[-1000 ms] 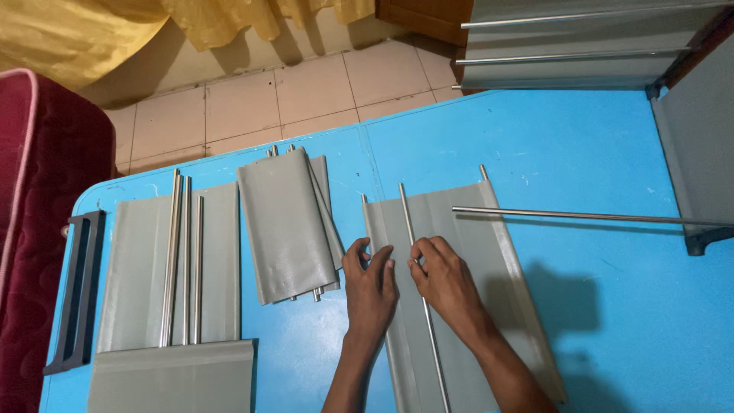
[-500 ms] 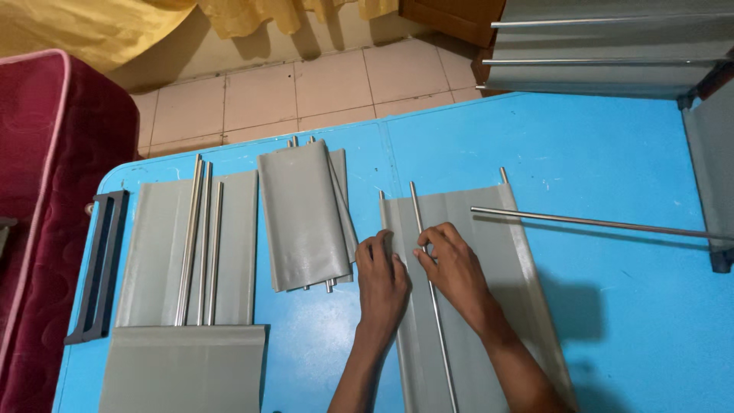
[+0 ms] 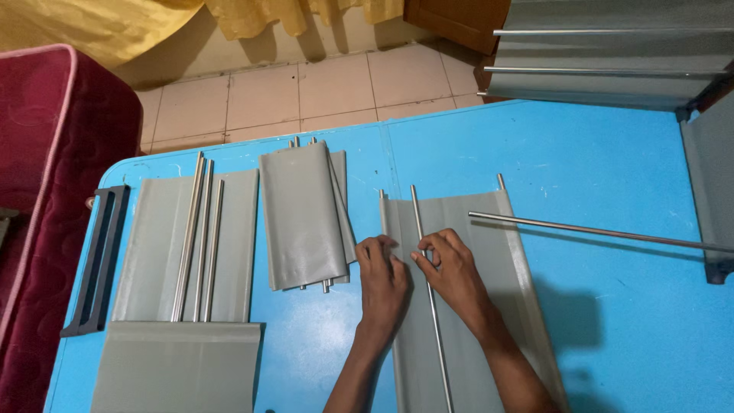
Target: The person assembles a shelving unit by inserting metal rods into fabric sleeves and connecting them with plastic corner brackets. They repeatedly insert rods, align brackets, and secure the frame on a blue table.
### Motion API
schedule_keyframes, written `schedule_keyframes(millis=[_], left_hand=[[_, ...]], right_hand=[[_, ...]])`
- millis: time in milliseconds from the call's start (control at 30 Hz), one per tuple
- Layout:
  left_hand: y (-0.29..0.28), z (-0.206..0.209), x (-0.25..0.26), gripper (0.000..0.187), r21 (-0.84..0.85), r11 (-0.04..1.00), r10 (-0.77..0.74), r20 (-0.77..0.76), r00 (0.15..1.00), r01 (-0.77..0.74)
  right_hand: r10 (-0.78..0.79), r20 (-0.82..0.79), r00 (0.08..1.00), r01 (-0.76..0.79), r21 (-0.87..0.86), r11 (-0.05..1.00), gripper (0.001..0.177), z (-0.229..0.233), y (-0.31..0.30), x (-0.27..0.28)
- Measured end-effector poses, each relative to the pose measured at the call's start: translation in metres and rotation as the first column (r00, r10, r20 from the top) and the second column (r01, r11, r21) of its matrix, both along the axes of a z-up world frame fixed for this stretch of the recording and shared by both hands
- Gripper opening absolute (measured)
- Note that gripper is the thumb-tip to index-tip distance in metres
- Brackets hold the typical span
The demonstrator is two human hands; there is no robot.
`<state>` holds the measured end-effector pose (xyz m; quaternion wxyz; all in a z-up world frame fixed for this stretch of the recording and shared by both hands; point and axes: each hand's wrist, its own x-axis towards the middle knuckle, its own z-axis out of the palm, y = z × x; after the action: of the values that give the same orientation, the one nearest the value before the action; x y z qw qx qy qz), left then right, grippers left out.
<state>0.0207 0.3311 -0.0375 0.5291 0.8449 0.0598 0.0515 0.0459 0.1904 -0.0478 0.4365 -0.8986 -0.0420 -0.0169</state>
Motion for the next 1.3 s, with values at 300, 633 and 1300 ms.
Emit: schedule_keyframes(millis=[300,633,1300], left_hand=[[0.005,0.011,0.038,0.053,0.004,0.999,0.037,-0.120,0.992,-0.037],[0.002,-0.001,0.040,0.044,0.031,0.992,0.122,0.068,0.990,-0.125],[0.003,-0.010,0.041,0.050,0.038,0.993,0.115,0.032,0.993,-0.116]], right_hand=[[0.066,-0.037,0.997,-0.064,0.046,0.997,0.019,0.012,-0.004,0.007],[0.057,-0.031,0.998,-0.052,0.161,0.986,0.017,0.011,0.008,0.048],[0.017,-0.054,0.998,-0.015,0.043,0.999,0.027,0.004,0.033,0.095]])
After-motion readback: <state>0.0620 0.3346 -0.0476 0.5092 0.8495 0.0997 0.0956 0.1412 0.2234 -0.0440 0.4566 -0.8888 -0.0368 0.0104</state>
